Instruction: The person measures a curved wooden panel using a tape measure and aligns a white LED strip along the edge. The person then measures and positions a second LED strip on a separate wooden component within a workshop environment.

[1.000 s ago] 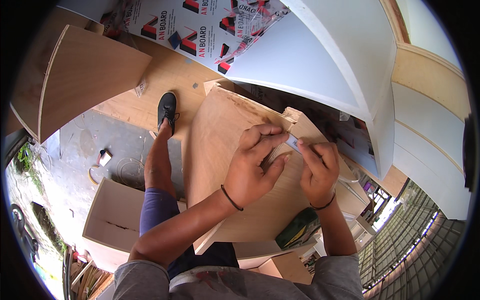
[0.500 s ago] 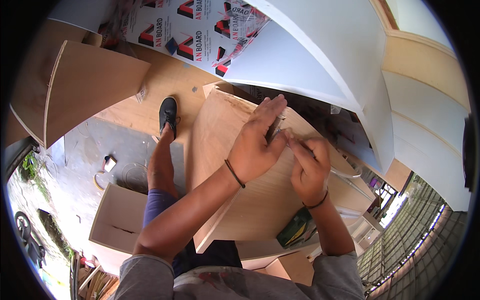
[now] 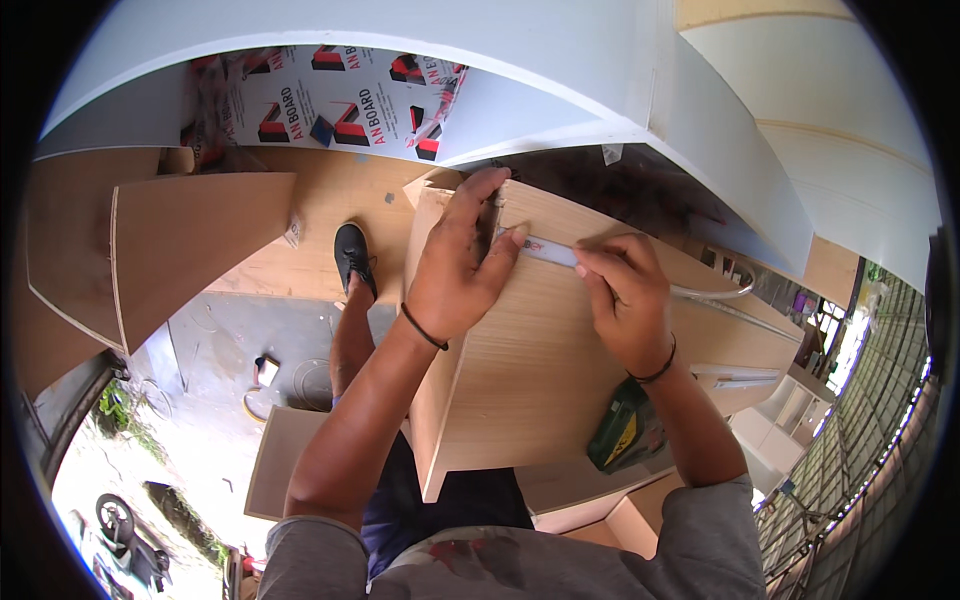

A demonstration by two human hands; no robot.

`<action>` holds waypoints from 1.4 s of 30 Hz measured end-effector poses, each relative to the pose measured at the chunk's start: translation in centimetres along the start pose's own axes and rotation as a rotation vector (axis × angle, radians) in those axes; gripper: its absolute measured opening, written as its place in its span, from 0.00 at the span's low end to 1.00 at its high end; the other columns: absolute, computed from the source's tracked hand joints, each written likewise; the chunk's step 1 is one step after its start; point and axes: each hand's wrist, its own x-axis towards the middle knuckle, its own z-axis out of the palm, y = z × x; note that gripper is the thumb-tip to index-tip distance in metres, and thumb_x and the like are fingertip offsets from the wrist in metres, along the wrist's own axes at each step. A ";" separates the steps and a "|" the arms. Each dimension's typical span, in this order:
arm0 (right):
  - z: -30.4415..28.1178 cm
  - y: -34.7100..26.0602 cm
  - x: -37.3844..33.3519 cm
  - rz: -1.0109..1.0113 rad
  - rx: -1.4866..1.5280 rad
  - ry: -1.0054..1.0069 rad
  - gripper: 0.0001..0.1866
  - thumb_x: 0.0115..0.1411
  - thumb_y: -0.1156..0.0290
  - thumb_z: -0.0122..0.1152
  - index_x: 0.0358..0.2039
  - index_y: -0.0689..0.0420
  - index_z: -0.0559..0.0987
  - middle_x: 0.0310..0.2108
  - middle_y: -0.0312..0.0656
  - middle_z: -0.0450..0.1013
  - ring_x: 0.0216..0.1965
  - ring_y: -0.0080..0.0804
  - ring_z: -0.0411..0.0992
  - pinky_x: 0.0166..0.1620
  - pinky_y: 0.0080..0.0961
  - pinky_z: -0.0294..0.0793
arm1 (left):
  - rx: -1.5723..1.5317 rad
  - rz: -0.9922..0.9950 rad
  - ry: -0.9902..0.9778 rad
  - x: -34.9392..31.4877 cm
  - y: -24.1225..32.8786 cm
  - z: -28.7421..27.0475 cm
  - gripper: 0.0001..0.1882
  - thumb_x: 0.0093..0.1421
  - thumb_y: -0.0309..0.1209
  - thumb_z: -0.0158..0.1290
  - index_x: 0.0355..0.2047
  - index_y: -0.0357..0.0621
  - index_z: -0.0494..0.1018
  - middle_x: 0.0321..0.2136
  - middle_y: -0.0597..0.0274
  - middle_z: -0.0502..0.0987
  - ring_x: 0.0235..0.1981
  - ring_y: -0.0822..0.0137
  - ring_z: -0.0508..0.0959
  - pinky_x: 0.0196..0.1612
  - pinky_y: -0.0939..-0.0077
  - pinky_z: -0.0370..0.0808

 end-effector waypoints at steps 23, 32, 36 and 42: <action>0.4 0.4 0.0 -0.151 -0.170 -0.058 0.16 0.45 0.82 0.62 0.38 0.60 0.82 0.33 0.38 0.71 0.34 0.41 0.68 0.37 0.36 0.70 | -0.270 -0.352 -0.247 1.2 1.2 -0.4 0.38 0.58 0.18 0.52 0.67 0.38 0.50 0.57 0.55 0.66 0.59 0.66 0.66 0.62 0.72 0.62; -1.1 -0.2 0.8 -0.021 -0.087 -0.094 0.13 0.49 0.81 0.66 0.37 0.61 0.82 0.31 0.41 0.73 0.35 0.42 0.70 0.38 0.35 0.72 | -0.260 -0.371 -0.249 1.1 1.1 -0.7 0.36 0.59 0.18 0.51 0.67 0.40 0.51 0.53 0.57 0.68 0.55 0.68 0.69 0.58 0.73 0.66; -1.7 0.1 2.7 0.266 0.040 -0.201 0.08 0.51 0.70 0.72 0.25 0.57 0.79 0.29 0.42 0.76 0.38 0.42 0.73 0.41 0.37 0.71 | -0.311 -0.393 -0.238 1.4 1.5 -0.4 0.37 0.59 0.18 0.51 0.67 0.41 0.50 0.54 0.56 0.68 0.54 0.67 0.70 0.57 0.72 0.68; -2.9 -1.1 7.1 0.571 -0.177 -0.525 0.22 0.47 0.58 0.77 0.35 0.57 0.77 0.34 0.46 0.78 0.41 0.44 0.75 0.43 0.39 0.72 | -0.353 -0.443 -0.244 1.2 1.3 -0.8 0.36 0.60 0.19 0.51 0.67 0.40 0.50 0.54 0.55 0.67 0.55 0.67 0.70 0.58 0.72 0.68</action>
